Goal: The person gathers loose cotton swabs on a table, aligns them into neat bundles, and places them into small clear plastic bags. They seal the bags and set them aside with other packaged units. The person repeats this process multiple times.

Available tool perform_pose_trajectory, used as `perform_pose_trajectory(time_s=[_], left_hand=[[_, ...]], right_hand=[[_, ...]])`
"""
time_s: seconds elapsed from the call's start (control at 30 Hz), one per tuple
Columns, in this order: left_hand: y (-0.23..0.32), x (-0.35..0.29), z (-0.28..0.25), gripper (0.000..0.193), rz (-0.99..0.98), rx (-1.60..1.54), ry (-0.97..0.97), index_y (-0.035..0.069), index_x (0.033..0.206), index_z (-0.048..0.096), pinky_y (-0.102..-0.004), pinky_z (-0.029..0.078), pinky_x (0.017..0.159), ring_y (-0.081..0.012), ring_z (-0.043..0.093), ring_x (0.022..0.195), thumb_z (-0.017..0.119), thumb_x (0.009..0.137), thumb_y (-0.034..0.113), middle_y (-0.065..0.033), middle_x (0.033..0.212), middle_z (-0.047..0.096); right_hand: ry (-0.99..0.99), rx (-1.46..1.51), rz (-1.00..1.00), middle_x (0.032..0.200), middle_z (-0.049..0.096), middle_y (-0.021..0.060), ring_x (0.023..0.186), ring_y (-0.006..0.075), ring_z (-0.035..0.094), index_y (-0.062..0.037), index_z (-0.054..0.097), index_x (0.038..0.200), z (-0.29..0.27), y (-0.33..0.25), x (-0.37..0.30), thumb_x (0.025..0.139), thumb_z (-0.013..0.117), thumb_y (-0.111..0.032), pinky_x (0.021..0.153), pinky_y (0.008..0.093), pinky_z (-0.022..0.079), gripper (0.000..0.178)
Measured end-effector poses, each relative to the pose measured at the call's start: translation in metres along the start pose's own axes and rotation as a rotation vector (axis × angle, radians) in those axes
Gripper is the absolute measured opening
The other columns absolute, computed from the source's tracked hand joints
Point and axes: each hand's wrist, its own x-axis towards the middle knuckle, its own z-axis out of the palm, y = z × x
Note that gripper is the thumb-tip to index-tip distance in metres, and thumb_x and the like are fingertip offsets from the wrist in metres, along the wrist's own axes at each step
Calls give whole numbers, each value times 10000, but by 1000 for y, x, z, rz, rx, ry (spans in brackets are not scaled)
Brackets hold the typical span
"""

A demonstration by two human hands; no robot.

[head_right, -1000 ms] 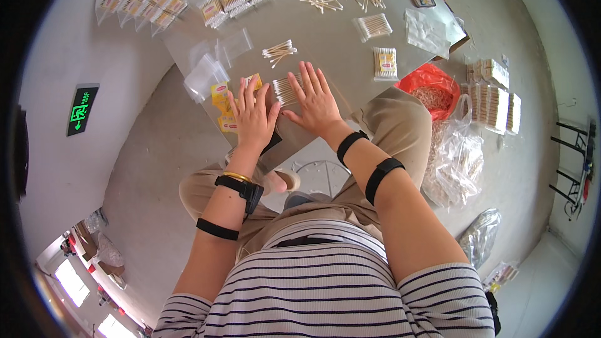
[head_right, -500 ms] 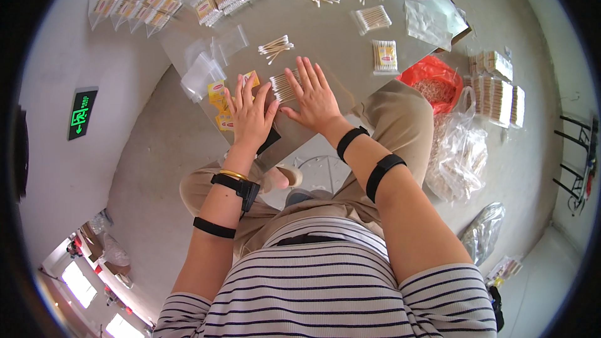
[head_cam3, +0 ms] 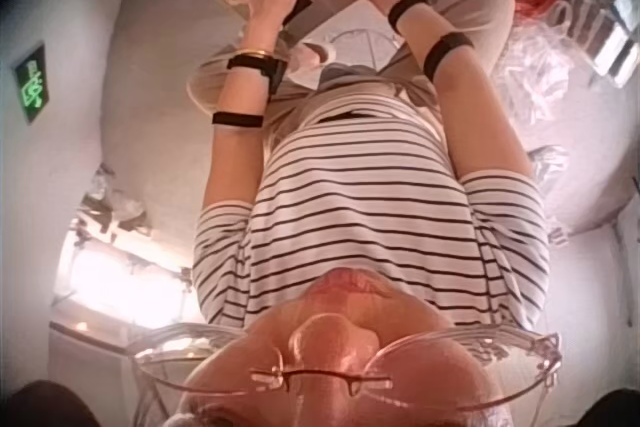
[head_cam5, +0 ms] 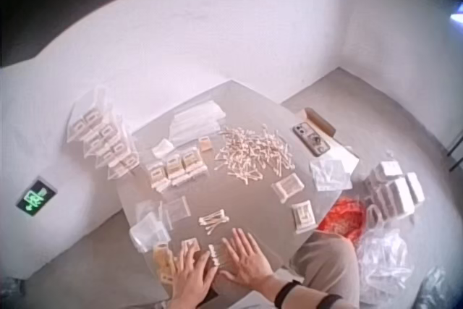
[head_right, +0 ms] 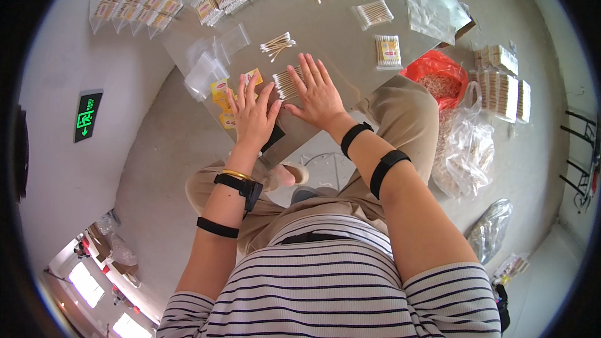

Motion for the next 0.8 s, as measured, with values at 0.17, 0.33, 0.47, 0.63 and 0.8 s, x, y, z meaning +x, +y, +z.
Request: perform_pose_trajectory(time_s=[0.17,0.33,0.47,0.63,0.8], left_hand=[[2,0,-1,495,-2,0,2,175,1400,670,-680,76,1275,-378,245,1593,561,1050,508,-116,1645,421],[2,-3,-1,483,7,-8,13,181,1392,674,-689,75,1271,-372,251,1591,566,1049,504,-110,1639,427],[1,-4,1,475,12,-4,15,184,1389,676,-689,75,1271,-367,258,1589,575,1046,498,-105,1637,431],[2,-5,0,479,21,4,7,187,1396,671,-690,75,1272,-366,262,1587,592,1037,493,-108,1630,434],[3,-8,-1,494,27,-6,6,178,1405,665,-689,75,1272,-365,257,1589,592,1035,496,-112,1631,431]], right_hand=[[-7,-6,4,1742,189,245,1633,376,145,-83,271,1680,-1,0,0,969,521,-704,1333,505,117,976],[-7,-13,7,1741,195,242,1634,372,146,-84,280,1677,0,0,0,970,518,-707,1333,505,117,972],[-2,-10,6,1741,198,239,1634,368,144,-86,280,1677,0,0,-1,975,509,-709,1334,503,113,966],[-15,-30,10,1744,190,233,1637,363,135,-90,272,1681,-2,-1,0,981,488,-720,1336,498,109,967],[-29,-41,13,1748,182,227,1638,358,130,-93,267,1684,-3,-1,-1,983,471,-732,1337,497,107,970]])
